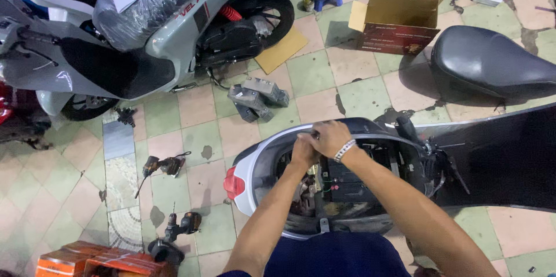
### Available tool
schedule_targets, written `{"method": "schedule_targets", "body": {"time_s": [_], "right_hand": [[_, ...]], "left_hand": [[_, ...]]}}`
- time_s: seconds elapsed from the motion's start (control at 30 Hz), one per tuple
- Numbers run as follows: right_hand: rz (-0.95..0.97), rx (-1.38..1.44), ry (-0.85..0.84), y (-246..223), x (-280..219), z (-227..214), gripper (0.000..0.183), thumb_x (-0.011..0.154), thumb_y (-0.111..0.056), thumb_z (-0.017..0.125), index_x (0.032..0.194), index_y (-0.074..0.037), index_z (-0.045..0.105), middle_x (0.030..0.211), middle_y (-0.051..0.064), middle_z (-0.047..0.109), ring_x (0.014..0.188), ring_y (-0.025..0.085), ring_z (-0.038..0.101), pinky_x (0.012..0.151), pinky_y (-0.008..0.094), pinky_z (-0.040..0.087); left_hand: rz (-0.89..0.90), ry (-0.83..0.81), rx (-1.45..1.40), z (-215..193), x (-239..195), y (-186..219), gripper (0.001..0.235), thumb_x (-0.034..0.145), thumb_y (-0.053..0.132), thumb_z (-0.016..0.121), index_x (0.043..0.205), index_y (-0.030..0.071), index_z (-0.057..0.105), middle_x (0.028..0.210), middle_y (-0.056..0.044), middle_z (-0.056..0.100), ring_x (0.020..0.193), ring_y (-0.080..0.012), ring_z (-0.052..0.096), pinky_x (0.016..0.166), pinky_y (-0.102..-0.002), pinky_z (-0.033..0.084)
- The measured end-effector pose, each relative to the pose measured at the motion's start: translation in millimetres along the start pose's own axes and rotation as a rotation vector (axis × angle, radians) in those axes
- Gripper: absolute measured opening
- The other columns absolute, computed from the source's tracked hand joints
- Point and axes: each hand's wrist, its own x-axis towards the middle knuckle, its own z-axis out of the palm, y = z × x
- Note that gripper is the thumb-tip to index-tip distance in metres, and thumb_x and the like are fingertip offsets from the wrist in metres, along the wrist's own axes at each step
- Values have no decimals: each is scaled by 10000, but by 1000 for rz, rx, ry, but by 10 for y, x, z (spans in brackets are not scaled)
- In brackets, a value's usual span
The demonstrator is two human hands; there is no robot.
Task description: The person works on the rear section of a scooter with the seat removed, using a screwdriver to tighten screws on the taillight assembly and internal components. They also use a power drill to work on the underside of the scooter's body.
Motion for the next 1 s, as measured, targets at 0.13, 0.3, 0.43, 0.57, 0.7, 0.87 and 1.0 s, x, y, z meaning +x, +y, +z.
{"method": "schedule_targets", "body": {"time_s": [0.13,0.3,0.43,0.57,0.7,0.87,1.0], "right_hand": [[143,54,-19,161,157,340,533,1037,-456,572,764,-38,758,779,209,727,751,398,693,760,475,565],[605,1461,-366,331,-25,210,393,1068,-259,471,1171,38,707,1053,240,734,835,317,746,770,401,586],[553,1929,-500,162,-167,60,452,955,-172,509,1379,-17,529,1363,155,655,1147,203,742,902,355,633],[366,1603,-452,148,-133,148,409,973,-187,651,1360,-66,601,1325,88,709,1024,157,716,780,378,594],[140,643,-204,72,19,66,361,802,-362,812,945,-33,769,826,218,736,732,444,718,643,503,586],[0,61,-16,-94,65,40,563,913,-541,666,655,-42,710,678,219,698,685,431,680,690,494,558],[279,203,-123,49,186,165,515,1006,-423,557,728,-24,724,717,258,700,675,440,676,629,505,546]], "left_hand": [[-160,214,-40,-50,-156,159,196,886,207,689,1026,71,705,916,-216,725,828,-433,693,726,-523,560],[-63,263,-442,196,-273,-59,230,934,100,547,1081,67,720,1037,-129,777,900,-298,770,766,-387,618],[-305,47,-661,334,-183,-272,270,934,70,512,1153,48,668,1008,-86,749,856,-182,757,690,-319,614],[-85,68,-556,236,-93,-308,248,941,85,582,1157,28,690,1047,-110,756,918,-235,736,769,-326,597],[-119,44,-322,162,-113,-231,224,940,123,603,1127,56,706,1047,-170,753,968,-340,722,808,-388,587],[-39,-158,235,157,10,-149,333,922,168,605,1219,17,617,1120,-226,713,988,-404,706,829,-498,569],[-164,-151,149,102,4,-43,442,956,216,604,1328,-14,538,1083,-240,707,985,-408,698,860,-492,562]]}}
